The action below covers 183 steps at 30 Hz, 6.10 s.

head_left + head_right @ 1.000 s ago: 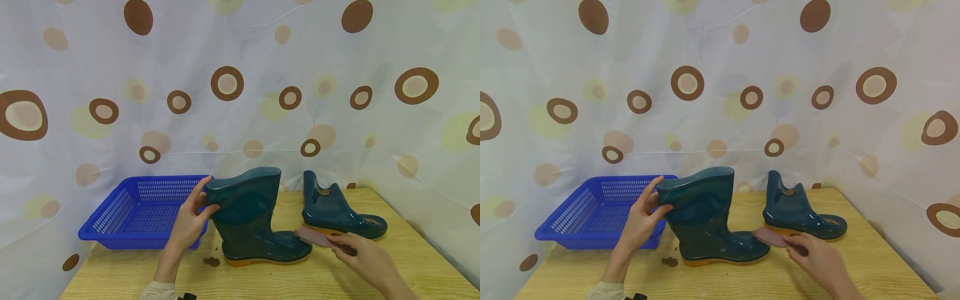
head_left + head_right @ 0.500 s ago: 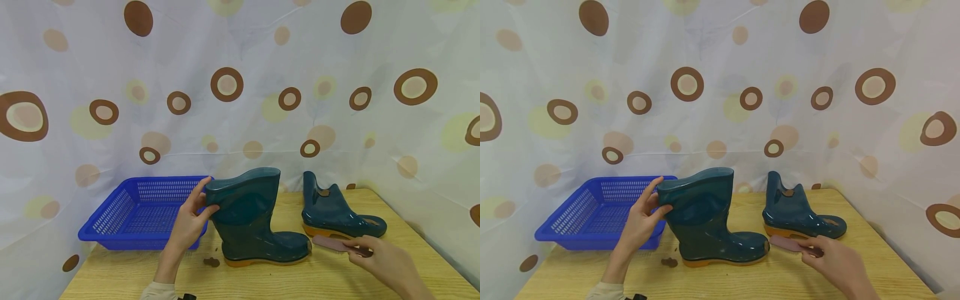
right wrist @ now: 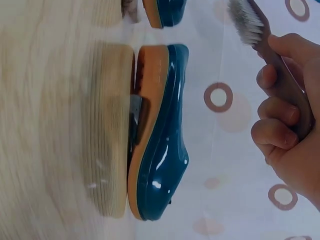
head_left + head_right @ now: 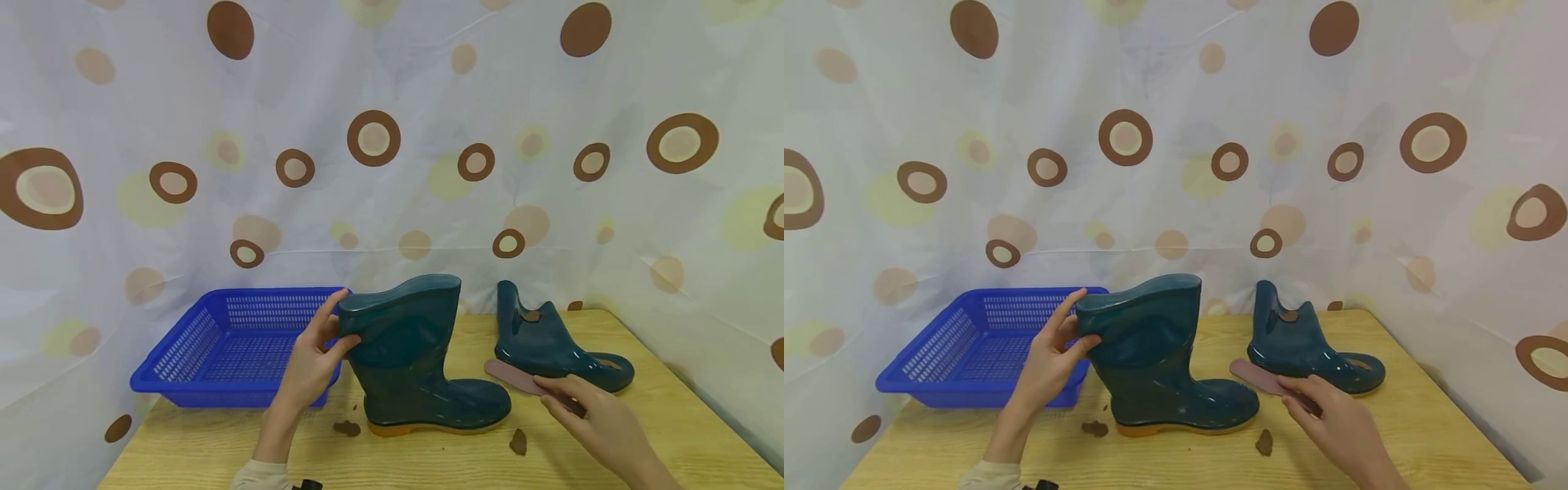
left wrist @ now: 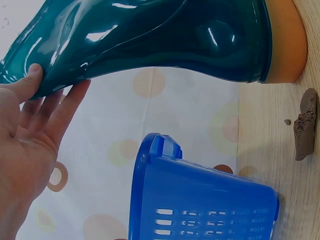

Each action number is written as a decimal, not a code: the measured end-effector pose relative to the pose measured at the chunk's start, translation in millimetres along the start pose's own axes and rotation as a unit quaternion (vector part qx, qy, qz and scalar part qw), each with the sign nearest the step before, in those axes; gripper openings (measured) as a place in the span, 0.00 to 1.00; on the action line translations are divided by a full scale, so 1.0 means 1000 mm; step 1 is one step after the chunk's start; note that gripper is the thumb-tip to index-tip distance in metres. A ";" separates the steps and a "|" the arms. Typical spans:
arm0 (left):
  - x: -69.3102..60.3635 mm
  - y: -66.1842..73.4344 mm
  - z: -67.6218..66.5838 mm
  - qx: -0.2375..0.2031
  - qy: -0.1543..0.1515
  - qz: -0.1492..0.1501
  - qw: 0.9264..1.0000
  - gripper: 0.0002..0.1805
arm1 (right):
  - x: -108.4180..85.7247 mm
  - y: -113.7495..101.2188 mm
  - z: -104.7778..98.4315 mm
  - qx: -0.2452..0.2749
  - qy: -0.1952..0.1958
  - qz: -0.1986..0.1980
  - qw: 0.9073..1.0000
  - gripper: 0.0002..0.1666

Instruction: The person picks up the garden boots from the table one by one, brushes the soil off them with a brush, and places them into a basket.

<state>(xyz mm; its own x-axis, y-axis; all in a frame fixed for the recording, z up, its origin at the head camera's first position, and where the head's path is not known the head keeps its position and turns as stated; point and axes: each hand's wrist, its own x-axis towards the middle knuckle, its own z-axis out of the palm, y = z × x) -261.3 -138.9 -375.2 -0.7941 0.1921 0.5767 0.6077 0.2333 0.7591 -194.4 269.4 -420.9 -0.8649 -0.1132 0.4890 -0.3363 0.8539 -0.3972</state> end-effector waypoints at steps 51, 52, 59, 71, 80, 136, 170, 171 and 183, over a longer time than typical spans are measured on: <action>0.019 0.036 0.010 0.339 0.040 0.284 0.896 0.35 | 0.017 -0.039 0.035 0.187 -0.027 0.007 0.982 0.16; 0.022 0.038 0.012 0.349 0.038 0.302 0.886 0.34 | 0.017 -0.039 0.035 0.188 -0.029 0.010 0.982 0.16; 0.039 0.048 0.025 0.377 0.003 0.400 0.835 0.32 | 0.017 -0.038 0.035 0.192 -0.042 0.027 0.980 0.16; 0.054 0.063 0.048 0.468 -0.092 0.385 0.790 0.40 | 0.017 -0.037 0.038 0.188 -0.027 0.011 0.982 0.16; 0.057 0.074 0.058 0.483 -0.129 0.337 0.797 0.34 | 0.016 -0.036 0.035 0.184 -0.034 0.020 0.982 0.16; 0.021 0.053 0.033 0.373 0.012 0.477 0.796 0.29 | 0.006 -0.042 0.029 0.215 0.033 -0.077 0.973 0.20; -0.041 0.072 0.085 0.341 0.004 0.246 0.907 0.51 | 0.005 -0.036 0.033 0.197 0.038 -0.076 0.977 0.20; -0.041 0.072 0.085 0.333 0.002 0.248 0.910 0.50 | 0.005 -0.035 0.033 0.199 0.039 -0.076 0.976 0.20; -0.032 0.071 0.083 0.274 -0.008 0.299 0.914 0.44 | 0.005 -0.030 0.029 0.180 0.065 -0.090 0.977 0.22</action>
<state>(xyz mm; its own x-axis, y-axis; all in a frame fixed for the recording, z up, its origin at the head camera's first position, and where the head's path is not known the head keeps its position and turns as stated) -191.5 -49.6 -364.8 -0.3209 0.4533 0.8316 0.8509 0.5235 0.0430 -199.4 229.1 -429.0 -0.7330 -0.1598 0.6612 -0.6082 0.5892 -0.5319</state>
